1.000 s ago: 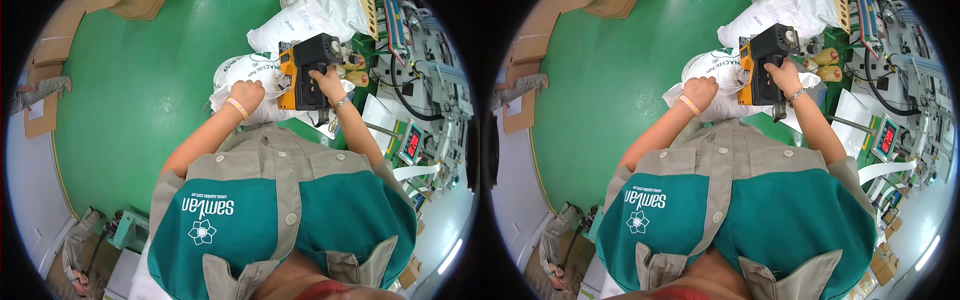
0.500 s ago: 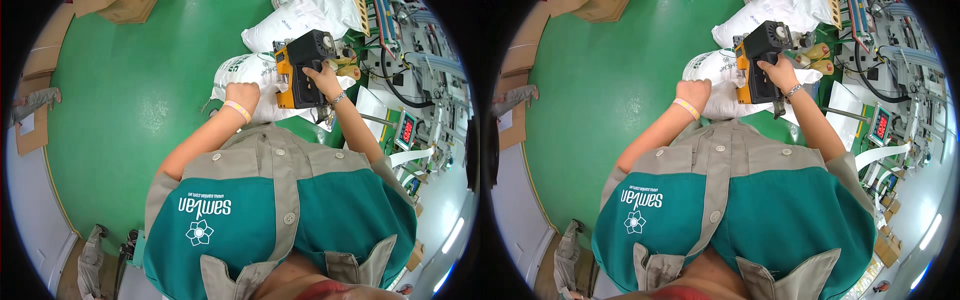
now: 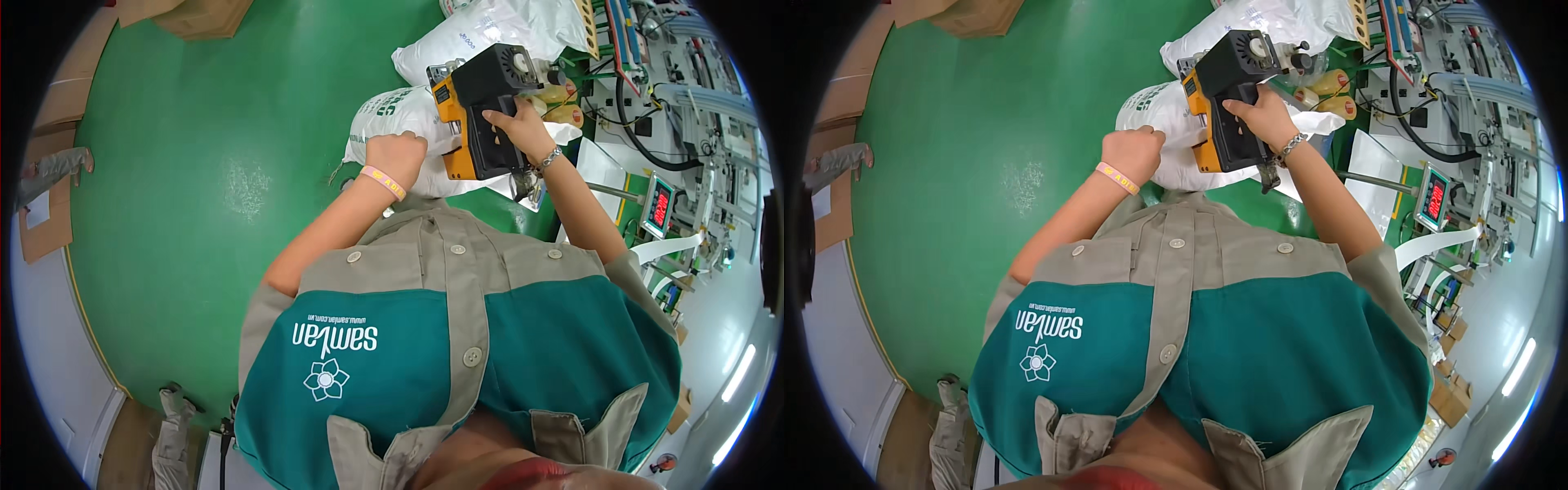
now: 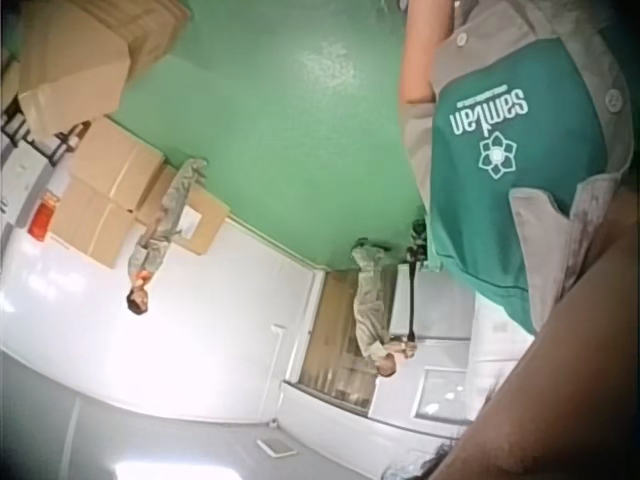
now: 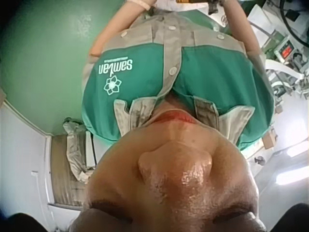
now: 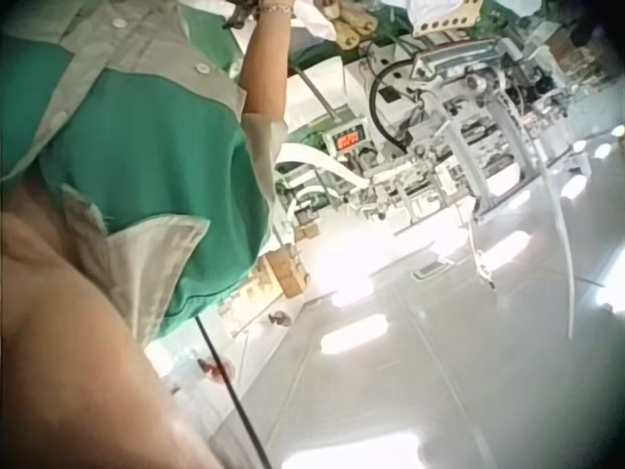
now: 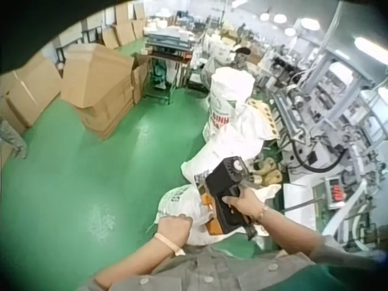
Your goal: Sealing large plastic bags using a portable bag closer and stacking the finished bags on pallets.
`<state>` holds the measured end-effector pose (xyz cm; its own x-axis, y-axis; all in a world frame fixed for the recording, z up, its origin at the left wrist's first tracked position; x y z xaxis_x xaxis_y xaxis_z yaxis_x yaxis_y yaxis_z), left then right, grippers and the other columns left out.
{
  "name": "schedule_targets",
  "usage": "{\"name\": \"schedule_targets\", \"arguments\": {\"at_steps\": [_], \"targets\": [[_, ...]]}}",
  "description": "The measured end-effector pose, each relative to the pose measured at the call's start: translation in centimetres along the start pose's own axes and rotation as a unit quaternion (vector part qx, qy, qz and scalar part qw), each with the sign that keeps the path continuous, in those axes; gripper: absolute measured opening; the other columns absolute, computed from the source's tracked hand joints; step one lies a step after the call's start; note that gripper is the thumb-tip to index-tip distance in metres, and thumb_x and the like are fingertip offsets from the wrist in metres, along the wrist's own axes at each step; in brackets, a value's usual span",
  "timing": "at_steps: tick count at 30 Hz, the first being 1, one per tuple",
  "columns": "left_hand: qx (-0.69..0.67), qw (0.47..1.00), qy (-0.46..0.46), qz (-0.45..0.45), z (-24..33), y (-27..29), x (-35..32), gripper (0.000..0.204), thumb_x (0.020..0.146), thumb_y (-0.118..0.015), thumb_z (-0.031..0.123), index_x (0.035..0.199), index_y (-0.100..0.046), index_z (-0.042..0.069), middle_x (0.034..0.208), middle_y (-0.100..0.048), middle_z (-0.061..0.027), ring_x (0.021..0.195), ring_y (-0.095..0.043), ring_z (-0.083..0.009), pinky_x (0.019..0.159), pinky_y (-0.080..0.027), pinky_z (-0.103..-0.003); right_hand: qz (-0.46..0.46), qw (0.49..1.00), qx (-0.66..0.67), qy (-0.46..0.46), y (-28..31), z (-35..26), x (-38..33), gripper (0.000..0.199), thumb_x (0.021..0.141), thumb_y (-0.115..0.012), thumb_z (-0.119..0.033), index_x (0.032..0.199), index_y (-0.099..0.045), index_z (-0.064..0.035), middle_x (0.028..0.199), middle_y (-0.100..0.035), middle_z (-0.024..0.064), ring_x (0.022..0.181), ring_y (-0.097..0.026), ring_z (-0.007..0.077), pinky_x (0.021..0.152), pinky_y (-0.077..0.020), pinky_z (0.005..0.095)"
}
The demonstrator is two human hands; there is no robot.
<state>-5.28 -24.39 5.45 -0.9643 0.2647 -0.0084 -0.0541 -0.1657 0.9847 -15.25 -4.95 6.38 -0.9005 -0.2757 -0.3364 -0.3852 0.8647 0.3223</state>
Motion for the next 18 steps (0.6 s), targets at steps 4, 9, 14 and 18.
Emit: {"name": "schedule_targets", "arguments": {"at_steps": [4,9,14,18], "targets": [[-0.023,0.999,-0.031,0.027,0.1,0.1,0.1,0.005,0.064,-0.052,0.008,0.064,-0.058,0.009,0.068,-0.058,-0.0071,0.061,-0.060,-0.0222,0.050,-0.047,-0.033,0.003,1.000,-0.012,0.005,0.2,0.6,-0.1,0.030,0.069,-0.063,-0.014,0.086,-0.048,0.0061,0.064,-0.054,0.0081,0.051,-0.053,0.0138,0.045,-0.0436,0.0257],[-0.037,0.997,-0.043,0.042,0.2,0.3,0.4,0.006,0.063,-0.052,0.008,0.064,-0.058,0.009,0.068,-0.058,-0.0064,0.062,-0.060,-0.0218,0.049,-0.047,-0.034,0.006,0.999,-0.022,0.036,0.3,-0.7,-0.7,0.029,0.070,-0.062,-0.014,0.085,-0.048,0.0057,0.064,-0.054,0.0074,0.051,-0.052,0.0131,0.045,-0.0432,0.0255],[-0.051,0.998,-0.032,0.024,0.3,0.7,0.7,0.006,0.064,-0.053,0.009,0.064,-0.059,0.010,0.068,-0.058,-0.0061,0.063,-0.060,-0.0226,0.051,-0.047,-0.035,-0.038,0.999,0.014,-0.016,-0.6,-1.7,-1.3,0.027,0.072,-0.061,-0.011,0.092,-0.048,0.0013,0.069,-0.052,0.0048,0.057,-0.050,0.0115,0.048,-0.0444,0.0242],[-0.088,0.996,-0.017,0.023,-0.1,1.3,0.8,0.007,0.064,-0.054,0.013,0.065,-0.060,0.010,0.068,-0.058,-0.0073,0.064,-0.059,-0.0251,0.054,-0.047,-0.037,-0.040,0.999,0.029,-0.013,-0.6,-1.5,-1.4,0.027,0.072,-0.061,-0.012,0.091,-0.048,0.0013,0.070,-0.052,0.0049,0.058,-0.051,0.0115,0.049,-0.0445,0.0242]]}}
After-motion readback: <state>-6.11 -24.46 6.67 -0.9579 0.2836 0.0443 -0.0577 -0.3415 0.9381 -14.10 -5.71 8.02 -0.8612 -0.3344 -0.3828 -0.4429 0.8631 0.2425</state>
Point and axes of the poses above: each hand's wrist, its own x-axis towards the middle knuckle, its own y-axis out of the back of the hand, z = x × y, the point moved 2 cm from there along x, towards the middle knuckle
